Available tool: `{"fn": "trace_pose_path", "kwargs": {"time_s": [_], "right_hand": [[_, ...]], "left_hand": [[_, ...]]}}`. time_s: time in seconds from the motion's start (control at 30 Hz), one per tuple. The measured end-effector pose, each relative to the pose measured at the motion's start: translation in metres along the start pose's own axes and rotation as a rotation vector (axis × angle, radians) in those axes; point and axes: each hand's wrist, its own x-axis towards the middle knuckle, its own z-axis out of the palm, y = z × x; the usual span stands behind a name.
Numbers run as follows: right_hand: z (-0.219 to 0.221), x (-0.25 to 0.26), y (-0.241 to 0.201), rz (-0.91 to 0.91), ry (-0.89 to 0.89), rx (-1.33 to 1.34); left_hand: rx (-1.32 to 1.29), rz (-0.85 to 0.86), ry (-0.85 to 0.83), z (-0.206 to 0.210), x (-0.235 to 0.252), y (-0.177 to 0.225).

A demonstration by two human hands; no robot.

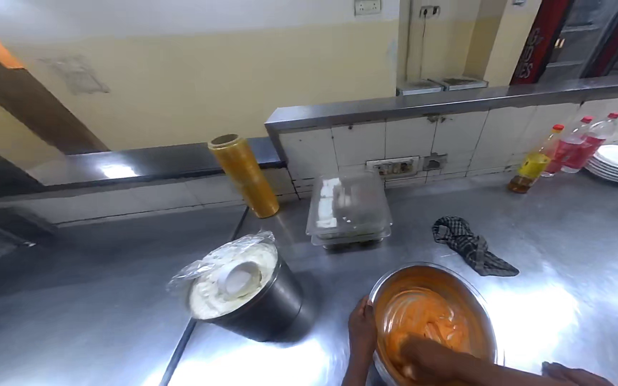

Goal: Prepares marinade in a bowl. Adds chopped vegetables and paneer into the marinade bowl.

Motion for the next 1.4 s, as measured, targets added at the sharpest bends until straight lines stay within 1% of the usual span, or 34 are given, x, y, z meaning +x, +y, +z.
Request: {"fn": "trace_pose_path", "kwargs": {"time_s": [0.03, 0.07, 0.1, 0.17, 0.23, 0.3, 0.33, 0.37, 0.4, 0.47, 0.5, 0.53, 0.6, 0.63, 0.67, 0.7, 0.73, 0.77, 0.8, 0.83, 0.9, 0.93, 0.97, 1.0, 1.07, 1.1, 1.17, 1.2, 1.23, 1.27, 1.3, 1.33, 1.37, 1.4], "right_hand": [[0.002, -0.013, 0.005, -0.052, -0.096, -0.027], [-0.011, -0.023, 0.018, -0.044, -0.157, -0.065], [-0.031, -0.028, 0.029, 0.030, -0.168, -0.103], [-0.055, -0.013, 0.034, 0.171, -0.059, -0.086], [-0.029, 0.007, 0.015, 0.115, 0.029, 0.052], [0.001, -0.006, -0.001, -0.008, -0.059, 0.094], [-0.002, -0.016, 0.007, -0.038, -0.119, 0.040], [-0.020, -0.022, 0.021, -0.012, -0.146, -0.024], [-0.042, -0.024, 0.032, 0.077, -0.133, -0.077], [-0.059, -0.007, 0.032, 0.233, 0.012, -0.062], [-0.045, 0.003, 0.024, 0.237, 0.071, -0.007], [-0.025, 0.006, 0.012, 0.181, 0.079, 0.065], [-0.002, -0.010, 0.004, 0.017, -0.027, 0.076], [-0.009, -0.019, 0.015, -0.030, -0.083, 0.029], [-0.027, -0.023, 0.029, 0.000, -0.101, -0.024], [-0.047, -0.022, 0.036, 0.094, -0.068, -0.052], [-0.056, -0.013, 0.036, 0.180, 0.006, -0.031], [-0.052, -0.002, 0.029, 0.222, 0.077, 0.021], [-0.036, 0.006, 0.019, 0.193, 0.119, 0.087], [-0.015, 0.005, 0.007, 0.113, 0.101, 0.138], [-0.004, -0.014, 0.003, -0.018, -0.058, 0.097], [-0.016, -0.021, 0.017, -0.026, -0.106, 0.049], [-0.035, -0.023, 0.031, 0.032, -0.105, 0.009], [-0.047, -0.017, 0.039, 0.109, -0.044, -0.001], [-0.035, 0.001, 0.026, 0.184, 0.085, 0.044], [-0.017, 0.004, 0.014, 0.135, 0.089, 0.083], [-0.002, -0.010, 0.007, -0.003, -0.041, 0.075], [-0.013, -0.017, 0.018, -0.037, -0.107, 0.043], [-0.032, -0.019, 0.030, -0.007, -0.126, 0.014], [-0.050, -0.016, 0.037, 0.066, -0.085, 0.003], [-0.054, -0.008, 0.037, 0.126, -0.023, 0.020], [-0.041, -0.001, 0.029, 0.145, 0.035, 0.060], [-0.019, 0.003, 0.019, 0.102, 0.066, 0.109], [-0.004, 0.000, 0.009, 0.032, 0.033, 0.115]], "left_hand": [[-0.001, 0.005, -0.008, -0.002, 0.000, -0.002], [-0.011, 0.015, -0.021, -0.005, 0.001, -0.003], [-0.024, 0.021, -0.034, -0.006, -0.001, -0.002], [-0.036, 0.017, -0.028, -0.005, -0.004, 0.000], [-0.018, 0.011, 0.005, 0.000, -0.001, -0.001], [-0.004, -0.001, 0.015, 0.001, -0.001, -0.003], [-0.006, 0.005, 0.016, -0.002, -0.001, -0.006], [-0.017, 0.016, 0.015, -0.003, -0.001, -0.006], [-0.024, 0.025, 0.014, -0.003, -0.004, -0.005], [-0.018, 0.019, 0.026, -0.002, -0.006, -0.002], [-0.009, 0.009, 0.038, 0.000, -0.006, -0.001], [0.001, 0.003, 0.052, 0.002, -0.005, 0.000], [0.009, 0.008, 0.045, -0.001, -0.001, -0.002], [-0.002, 0.011, 0.029, -0.003, 0.000, -0.004], [-0.014, 0.017, 0.013, -0.005, -0.001, -0.004], [-0.019, 0.020, 0.006, -0.005, -0.004, -0.002], [-0.016, 0.016, 0.012, -0.004, -0.005, -0.001], [-0.007, 0.011, 0.027, -0.002, -0.005, 0.001], [0.004, 0.005, 0.043, 0.000, -0.005, 0.001], [0.012, 0.000, 0.054, 0.002, -0.003, 0.001], [0.015, 0.011, 0.038, -0.002, -0.001, -0.002], [0.007, 0.023, 0.023, -0.004, -0.002, -0.004], [-0.001, 0.035, 0.012, -0.005, -0.004, -0.005], [-0.004, 0.036, 0.019, -0.004, -0.007, -0.004], [0.008, 0.027, 0.057, 0.000, -0.006, -0.004], [0.012, 0.019, 0.068, 0.003, -0.004, -0.003], [0.027, 0.008, 0.055, 0.002, -0.002, -0.003], [0.025, 0.010, 0.039, 0.000, -0.003, -0.004], [0.020, 0.023, 0.031, -0.001, -0.005, -0.004], [0.011, 0.036, 0.036, 0.000, -0.007, -0.002], [0.004, 0.041, 0.049, 0.003, -0.008, -0.002], [0.001, 0.035, 0.058, 0.005, -0.008, -0.002], [0.000, 0.028, 0.064, 0.007, -0.006, -0.002], [0.008, 0.020, 0.061, 0.007, -0.002, -0.001]]}}
